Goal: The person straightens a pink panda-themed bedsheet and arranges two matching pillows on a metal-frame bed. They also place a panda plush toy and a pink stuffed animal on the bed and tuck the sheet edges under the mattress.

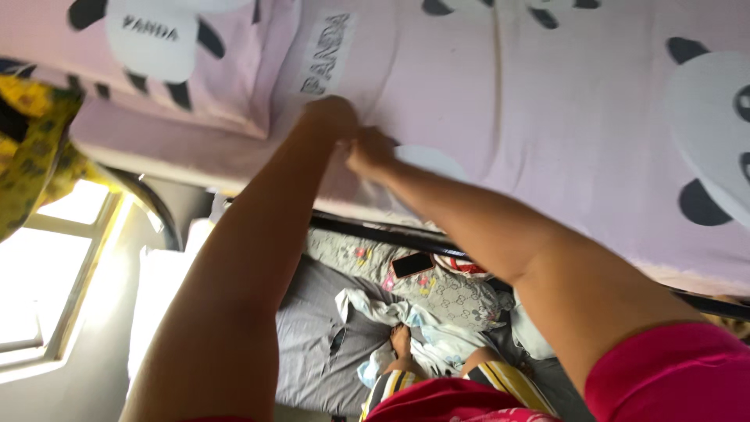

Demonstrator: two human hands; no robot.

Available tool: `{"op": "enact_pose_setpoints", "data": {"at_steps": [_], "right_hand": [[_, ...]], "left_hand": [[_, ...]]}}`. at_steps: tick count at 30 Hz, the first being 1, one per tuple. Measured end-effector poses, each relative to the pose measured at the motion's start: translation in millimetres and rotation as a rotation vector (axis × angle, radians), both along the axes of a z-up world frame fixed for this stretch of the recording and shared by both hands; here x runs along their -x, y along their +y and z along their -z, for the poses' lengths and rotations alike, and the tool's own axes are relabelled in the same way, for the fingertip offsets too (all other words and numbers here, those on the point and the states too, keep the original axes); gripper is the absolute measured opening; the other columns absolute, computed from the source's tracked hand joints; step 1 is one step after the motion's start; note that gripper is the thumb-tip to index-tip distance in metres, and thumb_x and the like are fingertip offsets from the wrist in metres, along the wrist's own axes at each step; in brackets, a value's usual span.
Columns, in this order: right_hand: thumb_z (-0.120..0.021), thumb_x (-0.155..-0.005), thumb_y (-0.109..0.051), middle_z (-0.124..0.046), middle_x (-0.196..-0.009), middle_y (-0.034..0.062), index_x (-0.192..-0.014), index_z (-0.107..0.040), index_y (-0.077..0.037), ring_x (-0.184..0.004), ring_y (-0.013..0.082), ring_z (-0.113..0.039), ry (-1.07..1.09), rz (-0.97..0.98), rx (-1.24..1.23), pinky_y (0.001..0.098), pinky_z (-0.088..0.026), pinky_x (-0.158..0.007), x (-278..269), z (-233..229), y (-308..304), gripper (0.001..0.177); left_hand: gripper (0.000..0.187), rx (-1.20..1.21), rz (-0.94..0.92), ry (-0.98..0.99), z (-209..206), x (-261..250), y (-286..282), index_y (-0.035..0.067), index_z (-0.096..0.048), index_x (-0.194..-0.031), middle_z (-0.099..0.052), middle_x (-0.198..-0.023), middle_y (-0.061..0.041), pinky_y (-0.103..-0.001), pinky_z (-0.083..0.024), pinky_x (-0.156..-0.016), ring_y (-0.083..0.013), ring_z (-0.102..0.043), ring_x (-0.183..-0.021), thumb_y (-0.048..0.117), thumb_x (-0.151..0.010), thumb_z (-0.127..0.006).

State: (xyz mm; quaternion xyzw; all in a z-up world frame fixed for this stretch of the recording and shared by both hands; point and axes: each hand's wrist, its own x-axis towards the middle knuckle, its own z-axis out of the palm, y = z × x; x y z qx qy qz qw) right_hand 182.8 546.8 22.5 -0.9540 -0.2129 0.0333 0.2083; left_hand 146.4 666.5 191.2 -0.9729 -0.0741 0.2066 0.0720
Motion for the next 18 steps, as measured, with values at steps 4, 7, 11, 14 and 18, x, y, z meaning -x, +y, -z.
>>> {"op": "enact_pose_setpoints", "data": {"at_steps": [4,7,11,14,18], "right_hand": [[-0.057,-0.088,-0.020,-0.069,-0.085,0.0255,-0.085,-0.068,0.004,-0.079,0.0407,-0.069,0.006,-0.042,-0.174,0.0546,-0.054,-0.080,2,2,7,0.027],[-0.051,-0.094,-0.022,-0.067,-0.077,0.0225,-0.081,-0.064,0.004,-0.072,0.0377,-0.071,0.281,-0.055,-0.160,0.0485,-0.059,-0.070,6,-16,-6,0.032],[-0.053,-0.098,-0.033,-0.065,-0.077,0.0192,-0.086,-0.065,0.004,-0.074,0.0335,-0.069,0.332,-0.024,-0.003,0.0451,-0.057,-0.073,17,-46,-11,0.041],[-0.056,-0.091,-0.021,-0.067,-0.085,0.0200,-0.119,-0.053,0.003,-0.079,0.0343,-0.067,0.031,-0.009,-0.174,0.0474,-0.054,-0.072,23,-62,-4,0.037],[-0.062,-0.093,-0.030,-0.062,-0.109,0.0227,-0.123,-0.049,0.003,-0.095,0.0366,-0.065,0.119,-0.058,0.014,0.0464,-0.054,-0.081,16,-76,14,0.046]], "left_hand": [[0.040,-0.060,-0.037,0.051,31,-28,6,0.007,-0.072,-0.087,-0.070,-0.082,-0.018,-0.049,-0.052,-0.077,-0.0347,-0.067,-0.077,0.041,-0.095,-0.053],[0.039,-0.079,-0.057,0.071,45,-47,6,0.007,-0.073,-0.088,-0.070,-0.083,-0.018,-0.048,-0.052,-0.077,-0.0340,-0.067,-0.078,0.041,-0.094,-0.054],[0.038,-0.106,-0.064,0.091,56,-62,9,0.007,-0.073,-0.089,-0.070,-0.085,-0.017,-0.048,-0.053,-0.078,-0.0331,-0.068,-0.079,0.041,-0.093,-0.056],[0.038,-0.094,-0.050,0.103,62,-68,7,0.007,-0.073,-0.089,-0.070,-0.086,-0.016,-0.047,-0.053,-0.078,-0.0324,-0.068,-0.080,0.041,-0.093,-0.056],[0.037,-0.047,-0.035,0.129,55,-74,33,0.008,-0.074,-0.090,-0.070,-0.087,-0.016,-0.046,-0.053,-0.079,-0.0316,-0.068,-0.082,0.041,-0.092,-0.058]]}}
